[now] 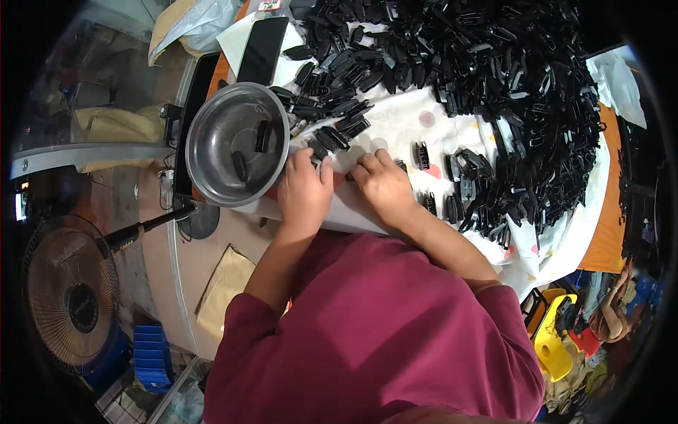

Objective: Assembling small black plastic buckle components by snapping them together at a workstation.

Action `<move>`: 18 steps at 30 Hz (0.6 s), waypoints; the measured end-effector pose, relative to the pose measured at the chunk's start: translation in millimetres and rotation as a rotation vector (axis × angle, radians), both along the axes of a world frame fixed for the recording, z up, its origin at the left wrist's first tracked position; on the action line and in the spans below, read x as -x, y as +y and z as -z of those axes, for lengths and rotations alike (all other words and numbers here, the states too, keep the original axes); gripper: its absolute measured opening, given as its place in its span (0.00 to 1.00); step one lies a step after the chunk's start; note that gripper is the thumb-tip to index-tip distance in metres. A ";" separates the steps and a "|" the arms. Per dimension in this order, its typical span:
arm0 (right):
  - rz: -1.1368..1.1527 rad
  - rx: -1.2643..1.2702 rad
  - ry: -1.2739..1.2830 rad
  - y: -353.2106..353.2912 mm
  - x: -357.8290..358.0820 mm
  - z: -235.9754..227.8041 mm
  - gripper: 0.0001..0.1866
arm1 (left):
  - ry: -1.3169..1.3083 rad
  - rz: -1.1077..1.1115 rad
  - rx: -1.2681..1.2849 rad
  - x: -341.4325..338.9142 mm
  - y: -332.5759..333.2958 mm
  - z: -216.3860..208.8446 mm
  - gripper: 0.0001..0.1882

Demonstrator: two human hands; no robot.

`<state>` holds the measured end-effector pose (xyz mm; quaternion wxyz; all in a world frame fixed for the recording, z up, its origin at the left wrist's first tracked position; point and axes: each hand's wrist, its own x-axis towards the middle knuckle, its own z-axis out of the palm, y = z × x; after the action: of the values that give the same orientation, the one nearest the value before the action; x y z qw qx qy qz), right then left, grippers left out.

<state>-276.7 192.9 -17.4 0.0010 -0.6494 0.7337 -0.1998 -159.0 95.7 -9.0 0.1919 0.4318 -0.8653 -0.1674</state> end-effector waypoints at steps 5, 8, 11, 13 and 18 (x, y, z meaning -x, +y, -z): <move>0.108 0.105 -0.560 13.1 19.2 -24.7 0.07 | -0.210 -0.007 -0.025 10.8 -10.9 2.1 0.13; 0.294 0.179 -1.555 25.0 29.4 -35.6 0.15 | -0.089 0.125 -0.255 7.9 -6.0 -20.2 0.09; 0.269 0.296 -1.531 33.1 32.1 -43.8 0.17 | 0.259 0.280 -0.896 15.8 1.4 -45.0 0.11; 0.204 0.276 -1.436 38.7 37.1 -52.3 0.17 | 0.440 0.350 -1.201 22.5 0.4 -53.3 0.14; 0.127 0.408 -1.444 51.1 32.4 -78.5 0.11 | 0.636 0.607 -1.291 40.0 0.0 -71.2 0.18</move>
<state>-309.2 244.0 61.2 0.3502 -0.3007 0.5350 -0.7077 -199.0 95.7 62.3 0.0872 0.1338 -0.5802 -0.7986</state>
